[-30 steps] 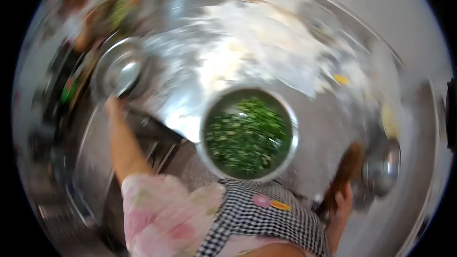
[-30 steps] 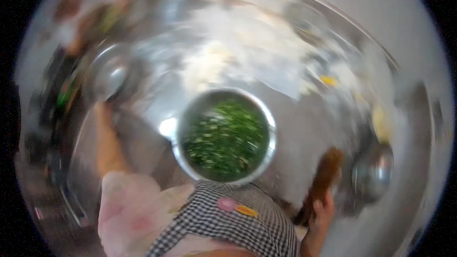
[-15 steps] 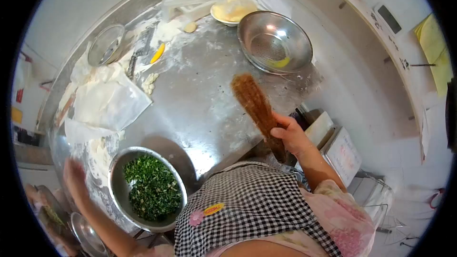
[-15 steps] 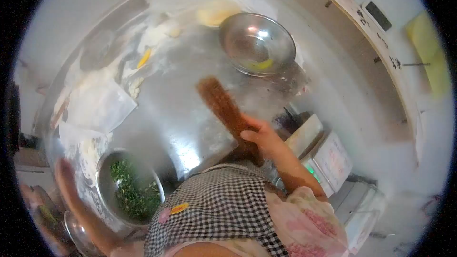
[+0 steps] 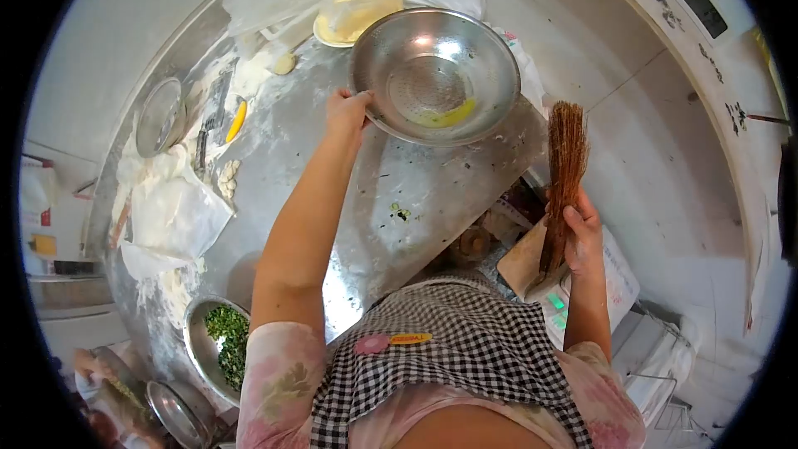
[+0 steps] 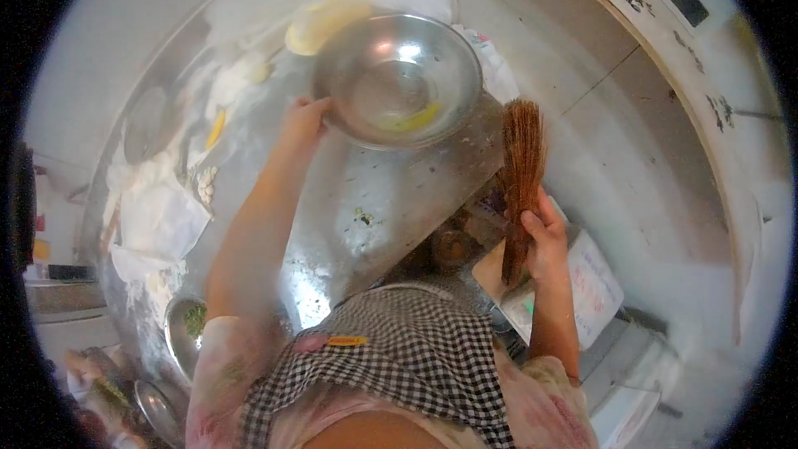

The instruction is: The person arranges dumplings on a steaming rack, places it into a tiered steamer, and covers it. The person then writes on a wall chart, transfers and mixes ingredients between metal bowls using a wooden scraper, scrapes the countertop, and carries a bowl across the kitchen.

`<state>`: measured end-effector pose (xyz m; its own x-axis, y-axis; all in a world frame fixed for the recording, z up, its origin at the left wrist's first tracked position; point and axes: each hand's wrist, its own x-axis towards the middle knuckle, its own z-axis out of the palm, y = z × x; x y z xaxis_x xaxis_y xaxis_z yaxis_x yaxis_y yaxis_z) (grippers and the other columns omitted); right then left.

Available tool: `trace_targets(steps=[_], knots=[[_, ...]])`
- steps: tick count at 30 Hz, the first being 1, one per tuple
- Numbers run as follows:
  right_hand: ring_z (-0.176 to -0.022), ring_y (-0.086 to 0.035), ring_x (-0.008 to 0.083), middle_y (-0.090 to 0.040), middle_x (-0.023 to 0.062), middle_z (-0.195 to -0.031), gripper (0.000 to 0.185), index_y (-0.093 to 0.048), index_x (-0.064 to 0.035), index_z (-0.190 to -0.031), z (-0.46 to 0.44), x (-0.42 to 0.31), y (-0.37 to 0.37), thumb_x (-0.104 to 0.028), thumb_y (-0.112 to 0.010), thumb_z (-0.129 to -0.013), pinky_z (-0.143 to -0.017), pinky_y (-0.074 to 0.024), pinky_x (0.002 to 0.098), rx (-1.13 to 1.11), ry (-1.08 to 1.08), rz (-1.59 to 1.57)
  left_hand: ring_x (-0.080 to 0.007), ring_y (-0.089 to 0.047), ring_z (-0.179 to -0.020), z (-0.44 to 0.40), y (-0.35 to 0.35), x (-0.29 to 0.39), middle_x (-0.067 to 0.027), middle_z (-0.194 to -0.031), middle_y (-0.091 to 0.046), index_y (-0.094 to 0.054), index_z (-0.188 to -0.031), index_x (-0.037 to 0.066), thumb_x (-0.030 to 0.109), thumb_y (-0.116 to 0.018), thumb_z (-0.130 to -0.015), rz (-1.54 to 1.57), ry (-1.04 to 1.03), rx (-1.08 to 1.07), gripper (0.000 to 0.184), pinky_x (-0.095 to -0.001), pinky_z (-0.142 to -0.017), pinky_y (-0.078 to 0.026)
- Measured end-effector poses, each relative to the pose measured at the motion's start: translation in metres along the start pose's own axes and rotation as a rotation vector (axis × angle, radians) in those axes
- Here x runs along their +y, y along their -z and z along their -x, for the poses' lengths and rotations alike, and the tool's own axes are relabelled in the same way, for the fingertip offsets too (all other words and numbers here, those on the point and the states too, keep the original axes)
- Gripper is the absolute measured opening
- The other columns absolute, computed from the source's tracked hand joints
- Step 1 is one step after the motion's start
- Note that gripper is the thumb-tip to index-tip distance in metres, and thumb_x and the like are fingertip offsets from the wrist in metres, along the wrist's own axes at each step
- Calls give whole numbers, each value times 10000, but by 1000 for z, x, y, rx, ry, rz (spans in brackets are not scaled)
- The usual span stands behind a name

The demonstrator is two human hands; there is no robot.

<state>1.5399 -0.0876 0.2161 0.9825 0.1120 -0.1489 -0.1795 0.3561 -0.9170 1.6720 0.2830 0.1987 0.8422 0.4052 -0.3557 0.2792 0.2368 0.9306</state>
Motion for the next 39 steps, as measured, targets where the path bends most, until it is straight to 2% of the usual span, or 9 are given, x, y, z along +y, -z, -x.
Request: trace_targets(steps=[3,6,9,18,25,27,30,36,39], knots=[[-884,-549,143,-554,72,-1106,622,-355,-7,-1318,-16,-4,6,-184,-630,-788,-770,-451,276,35,19,73,-111,-461,-590,-18,-10,-7,-5,-678,-460,-437,-735,67,-56,-520,-683,214,-120,24,157,-250,-524,-403],[-954,-528,141,-535,68,-1145,599,-363,6,-1312,-39,-12,9,-168,-618,-799,-840,-417,267,-2,-19,140,-87,-402,-545,-18,-3,-9,17,-659,-428,-428,-690,77,-91,-471,-644,231,-311,89,180,-231,-503,-350],[-1044,-493,146,-509,76,-1198,562,-395,14,-1293,-80,-11,20,-147,-614,-801,-902,-374,258,-72,170,485,-62,-353,-545,0,5,14,38,-635,-386,-389,-637,95,-89,-480,-648,303,-463,37,206,-206,-498,-303],[-1076,-481,148,-540,96,-1175,474,-445,-30,-1257,-139,-49,-56,-47,-576,-802,-927,-340,259,-239,467,727,-33,-274,-562,52,-13,76,62,-566,-311,-303,-568,95,-35,-531,-690,63,-968,284,290,-203,-479,-241],[-1062,-506,239,-517,155,-1137,493,-392,-65,-1299,-162,-41,-61,-68,-542,-829,-926,-359,284,-169,618,980,-138,-283,-504,86,-32,96,-55,-536,-307,-325,-596,42,-47,-551,-650,-401,-1319,424,249,-265,-466,-273],[-1068,-490,218,-498,160,-1157,485,-368,-36,-1311,-159,-45,-66,-62,-517,-850,-939,-339,271,-104,562,1075,-143,-285,-504,86,-35,95,-53,-541,-308,-325,-593,45,-55,-553,-640,-393,-1378,396,253,-264,-465,-270],[-1035,-511,327,-508,186,-1154,524,-357,-106,-1322,-179,-16,-60,-109,-531,-828,-889,-404,361,17,719,1044,-152,-289,-508,89,-44,95,-51,-548,-308,-323,-589,47,-62,-555,-625,-353,-1366,356,259,-265,-468,-268],[-1077,-490,346,-487,209,-1192,505,-359,-117,-1325,-162,-17,-100,-173,-502,-844,-898,-400,404,-162,392,1308,-159,-291,-519,91,-51,92,-51,-553,-296,-319,-584,45,-74,-540,-588,-332,-1334,223,251,-266,-479,-261],[-1096,-474,346,-476,204,-1212,491,-396,-138,-1309,-185,4,-96,-141,-526,-836,-937,-371,375,-301,467,1200,-98,-290,-553,94,-52,94,0,-572,-301,-345,-587,47,-47,-534,-645,-380,-1340,214,219,-242,-491,-252]])
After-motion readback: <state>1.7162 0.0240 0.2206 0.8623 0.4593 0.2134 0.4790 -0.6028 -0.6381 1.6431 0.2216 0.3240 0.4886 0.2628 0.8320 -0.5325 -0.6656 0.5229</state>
